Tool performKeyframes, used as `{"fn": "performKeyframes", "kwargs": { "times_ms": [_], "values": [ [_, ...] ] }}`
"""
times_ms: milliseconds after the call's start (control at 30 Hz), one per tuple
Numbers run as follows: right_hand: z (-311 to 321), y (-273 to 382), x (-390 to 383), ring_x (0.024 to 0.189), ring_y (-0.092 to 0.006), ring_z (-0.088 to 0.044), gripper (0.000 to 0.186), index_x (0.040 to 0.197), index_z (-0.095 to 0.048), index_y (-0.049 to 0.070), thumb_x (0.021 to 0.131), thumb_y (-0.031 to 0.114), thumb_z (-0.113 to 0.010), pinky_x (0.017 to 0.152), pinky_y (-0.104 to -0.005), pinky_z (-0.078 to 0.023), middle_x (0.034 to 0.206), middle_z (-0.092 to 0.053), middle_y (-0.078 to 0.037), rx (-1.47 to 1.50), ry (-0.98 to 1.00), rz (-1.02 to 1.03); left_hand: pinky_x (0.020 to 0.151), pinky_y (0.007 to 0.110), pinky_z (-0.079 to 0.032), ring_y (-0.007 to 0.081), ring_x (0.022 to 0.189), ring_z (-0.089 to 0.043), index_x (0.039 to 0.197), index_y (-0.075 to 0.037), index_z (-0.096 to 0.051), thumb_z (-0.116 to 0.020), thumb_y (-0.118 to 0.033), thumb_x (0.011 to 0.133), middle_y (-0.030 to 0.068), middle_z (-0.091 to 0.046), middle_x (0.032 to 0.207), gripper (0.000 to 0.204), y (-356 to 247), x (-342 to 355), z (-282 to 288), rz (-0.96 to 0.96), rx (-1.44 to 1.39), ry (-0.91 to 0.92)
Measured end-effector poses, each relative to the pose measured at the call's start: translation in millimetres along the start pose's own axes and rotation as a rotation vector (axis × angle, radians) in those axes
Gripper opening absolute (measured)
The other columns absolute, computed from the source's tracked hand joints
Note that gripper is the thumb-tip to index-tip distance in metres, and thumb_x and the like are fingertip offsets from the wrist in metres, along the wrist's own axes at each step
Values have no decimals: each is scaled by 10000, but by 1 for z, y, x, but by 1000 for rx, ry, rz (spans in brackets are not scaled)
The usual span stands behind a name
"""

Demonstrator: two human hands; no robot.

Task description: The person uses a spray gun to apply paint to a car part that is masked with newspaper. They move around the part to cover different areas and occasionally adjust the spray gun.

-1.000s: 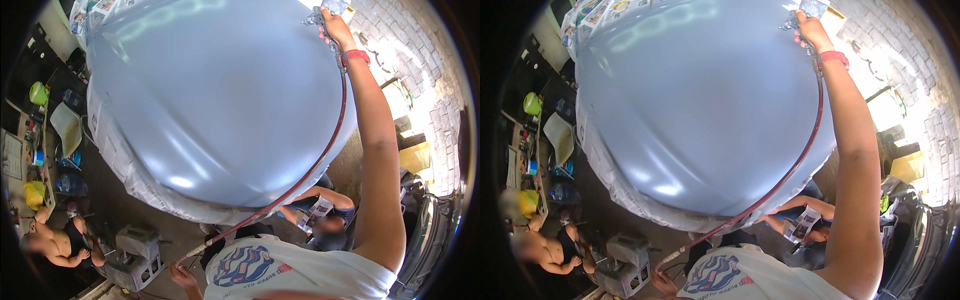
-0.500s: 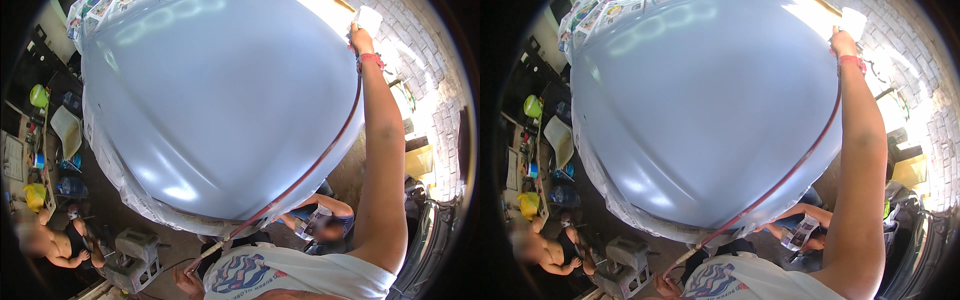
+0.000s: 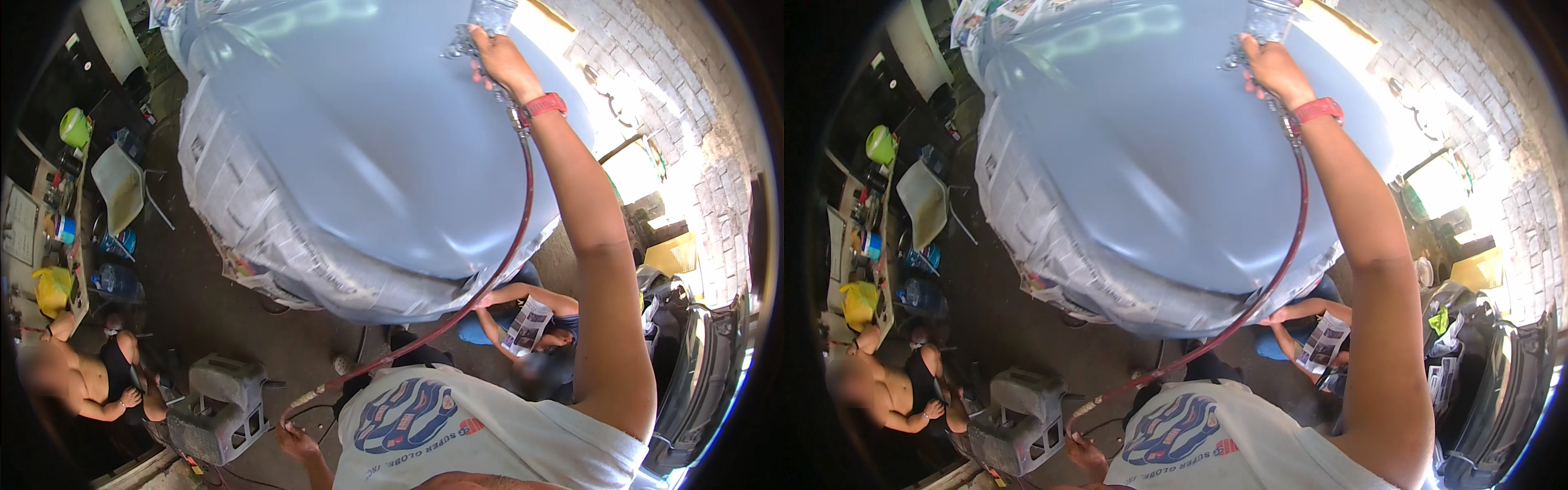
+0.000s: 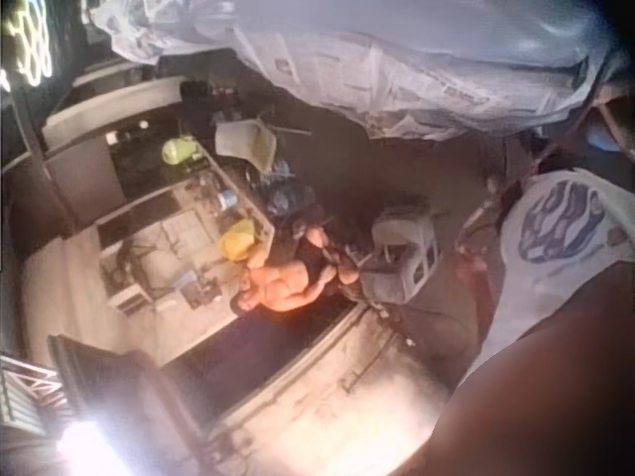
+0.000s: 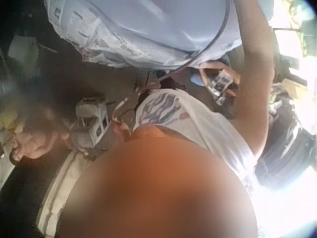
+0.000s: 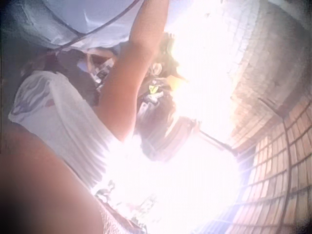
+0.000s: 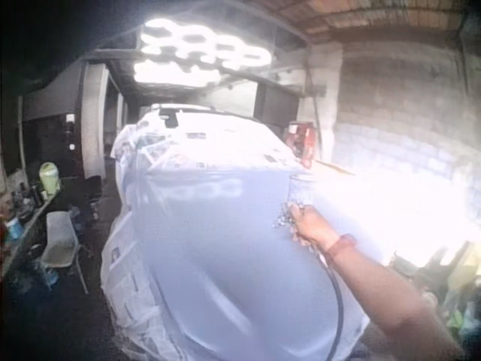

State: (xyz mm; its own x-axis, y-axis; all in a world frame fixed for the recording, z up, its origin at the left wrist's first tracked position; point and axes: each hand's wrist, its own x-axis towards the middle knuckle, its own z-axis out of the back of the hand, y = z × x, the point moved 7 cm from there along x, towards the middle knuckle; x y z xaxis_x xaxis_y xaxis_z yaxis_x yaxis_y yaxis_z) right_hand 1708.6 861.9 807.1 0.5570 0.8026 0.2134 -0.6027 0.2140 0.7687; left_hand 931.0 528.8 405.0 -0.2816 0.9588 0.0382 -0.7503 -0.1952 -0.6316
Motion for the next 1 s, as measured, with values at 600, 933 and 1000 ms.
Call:
{"fn": "performKeyframes", "kwargs": {
  "times_ms": [600, 933, 1000],
  "values": [
    [-184, 192, -157, 585, -199, -686, 645, 1203, -705, -52, 1140, 550, -484, 568, -350, -551, 780, -710, -83, 208, 370, 153, 590, 441, -590, 309, 697, -760, 1409, 35, -680, -355, -662, 1168, 209, -798, 1054, 806, 208, -14, 48, 407, 22, -216],
    [-32, 48, -79, 576, -160, -666, 625, 1146, -677, -68, 1134, 540, -531, 458, -317, -500, 782, -686, -78, -36, 70, -45, 523, 379, -522, 229, 642, -638, 1225, -54, -785, -330, -608, 1194, 114, -672, 872, 718, 87, 6, 2, 25, 15, -58],
    [8, 13, -57, 571, -156, -663, 626, 1099, -676, -79, 1129, 533, -549, 440, -307, -492, 774, -683, -81, -24, 15, -66, 504, 383, -490, 212, 608, -605, 1172, -68, -811, -323, -604, 1197, 100, -650, 839, 725, 50, 8, -12, -65, -11, -26]
  ]
}}
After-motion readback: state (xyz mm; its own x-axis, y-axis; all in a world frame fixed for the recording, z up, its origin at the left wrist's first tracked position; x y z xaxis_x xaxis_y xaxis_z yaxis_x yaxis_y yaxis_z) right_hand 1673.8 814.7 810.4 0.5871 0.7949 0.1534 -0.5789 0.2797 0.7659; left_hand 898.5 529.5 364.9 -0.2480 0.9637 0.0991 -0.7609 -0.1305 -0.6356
